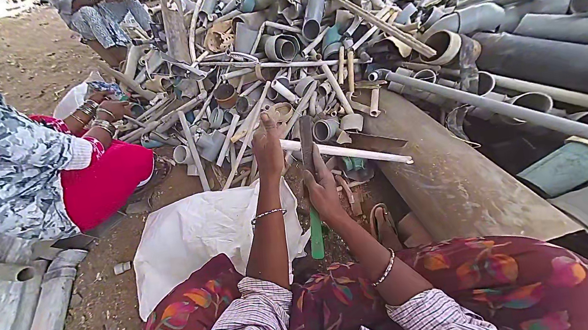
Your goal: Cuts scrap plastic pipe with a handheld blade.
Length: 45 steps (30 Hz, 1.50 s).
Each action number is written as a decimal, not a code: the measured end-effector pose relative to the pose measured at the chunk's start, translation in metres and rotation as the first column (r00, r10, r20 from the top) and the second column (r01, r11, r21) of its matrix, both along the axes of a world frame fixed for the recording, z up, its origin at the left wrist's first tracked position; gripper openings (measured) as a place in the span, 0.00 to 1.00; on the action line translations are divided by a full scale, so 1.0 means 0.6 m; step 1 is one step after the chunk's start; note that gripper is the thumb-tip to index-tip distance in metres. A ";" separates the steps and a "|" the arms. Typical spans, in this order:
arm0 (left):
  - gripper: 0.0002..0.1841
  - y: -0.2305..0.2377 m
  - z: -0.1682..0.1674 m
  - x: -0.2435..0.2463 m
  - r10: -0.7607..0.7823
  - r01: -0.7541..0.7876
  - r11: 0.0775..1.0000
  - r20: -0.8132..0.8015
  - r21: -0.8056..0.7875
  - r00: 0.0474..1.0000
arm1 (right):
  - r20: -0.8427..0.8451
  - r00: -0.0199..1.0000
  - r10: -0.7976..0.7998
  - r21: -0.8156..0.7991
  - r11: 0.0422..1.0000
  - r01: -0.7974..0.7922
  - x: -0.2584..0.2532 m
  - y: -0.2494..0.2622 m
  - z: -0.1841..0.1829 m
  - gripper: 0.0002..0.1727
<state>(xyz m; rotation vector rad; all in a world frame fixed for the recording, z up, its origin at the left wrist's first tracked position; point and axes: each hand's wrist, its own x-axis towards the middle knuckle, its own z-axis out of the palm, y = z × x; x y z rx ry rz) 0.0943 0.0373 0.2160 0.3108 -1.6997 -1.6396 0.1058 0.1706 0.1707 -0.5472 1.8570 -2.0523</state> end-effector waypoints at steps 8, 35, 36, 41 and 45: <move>0.33 0.011 0.016 0.010 0.037 -0.033 0.997 0.060 -0.064 0.998 | 0.375 0.794 -0.479 -0.079 0.836 0.542 -0.092 0.033 -0.032 0.34; 0.38 0.031 0.032 0.033 0.065 -0.046 0.993 0.175 -0.105 0.982 | 0.249 0.933 -0.261 -0.134 0.944 0.300 -0.043 0.016 -0.026 0.36; 0.38 0.030 0.030 0.032 0.072 -0.055 0.993 0.177 -0.101 0.982 | 0.139 0.982 -0.131 -0.141 0.979 0.150 -0.020 0.008 -0.019 0.36; 0.39 0.028 0.031 0.035 0.026 -0.015 0.998 0.164 -0.069 0.986 | 0.116 0.979 -0.165 -0.104 0.979 0.177 -0.036 0.012 -0.022 0.36; 0.37 0.031 0.034 0.035 0.025 -0.012 0.996 0.157 -0.085 0.987 | 0.441 0.783 -0.439 -0.072 0.852 0.518 -0.092 0.035 -0.035 0.36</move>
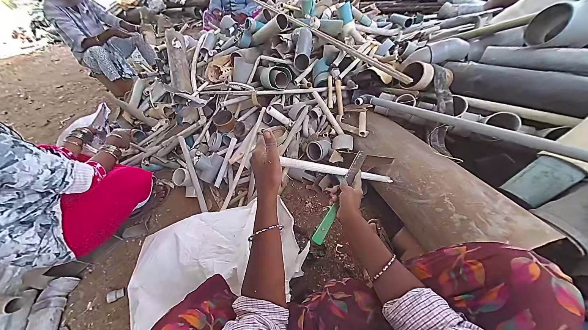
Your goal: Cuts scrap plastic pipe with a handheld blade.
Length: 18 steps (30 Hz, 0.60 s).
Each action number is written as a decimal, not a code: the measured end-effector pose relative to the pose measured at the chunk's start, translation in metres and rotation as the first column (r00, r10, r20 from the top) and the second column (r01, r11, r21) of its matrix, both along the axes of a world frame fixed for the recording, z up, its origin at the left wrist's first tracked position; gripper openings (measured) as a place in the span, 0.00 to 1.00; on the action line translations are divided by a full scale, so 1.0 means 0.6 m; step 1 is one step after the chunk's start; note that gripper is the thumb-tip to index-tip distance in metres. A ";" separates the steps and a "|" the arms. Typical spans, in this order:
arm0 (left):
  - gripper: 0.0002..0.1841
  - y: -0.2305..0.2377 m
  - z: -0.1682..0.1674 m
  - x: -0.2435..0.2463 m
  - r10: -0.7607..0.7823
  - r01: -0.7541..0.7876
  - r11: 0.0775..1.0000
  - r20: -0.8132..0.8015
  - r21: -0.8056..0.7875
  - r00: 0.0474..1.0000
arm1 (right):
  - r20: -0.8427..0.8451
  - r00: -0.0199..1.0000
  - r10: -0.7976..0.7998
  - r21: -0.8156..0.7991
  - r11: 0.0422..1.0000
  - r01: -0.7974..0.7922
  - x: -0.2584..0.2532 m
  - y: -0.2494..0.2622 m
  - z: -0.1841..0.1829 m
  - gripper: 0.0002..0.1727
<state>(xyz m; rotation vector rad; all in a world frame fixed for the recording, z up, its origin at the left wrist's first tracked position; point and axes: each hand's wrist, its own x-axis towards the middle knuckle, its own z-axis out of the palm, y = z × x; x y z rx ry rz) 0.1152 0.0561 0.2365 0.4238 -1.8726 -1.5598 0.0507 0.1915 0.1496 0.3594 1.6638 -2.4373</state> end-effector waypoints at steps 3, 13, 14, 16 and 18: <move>0.39 0.001 -0.005 0.000 0.023 -0.023 1.000 0.002 -0.019 1.000 | -0.219 0.945 0.243 0.090 0.970 -0.228 0.057 -0.022 0.010 0.36; 0.32 0.101 -0.069 -0.071 -0.205 0.205 0.978 0.231 0.025 0.951 | 0.071 0.995 -0.064 0.018 0.998 0.063 -0.010 0.017 -0.027 0.36; 0.31 0.107 -0.071 -0.076 -0.181 0.188 0.982 0.241 -0.005 0.953 | 0.076 0.995 -0.070 0.005 0.998 0.070 -0.012 0.020 -0.023 0.37; 0.27 0.113 -0.064 -0.083 -0.145 0.167 0.983 0.240 -0.074 0.960 | 0.076 0.996 -0.048 -0.024 0.998 0.050 -0.013 0.023 -0.014 0.36; 0.20 0.114 -0.054 -0.088 -0.196 0.218 0.974 0.237 -0.069 0.952 | 0.071 0.997 -0.039 -0.040 0.998 0.042 -0.017 0.030 -0.014 0.37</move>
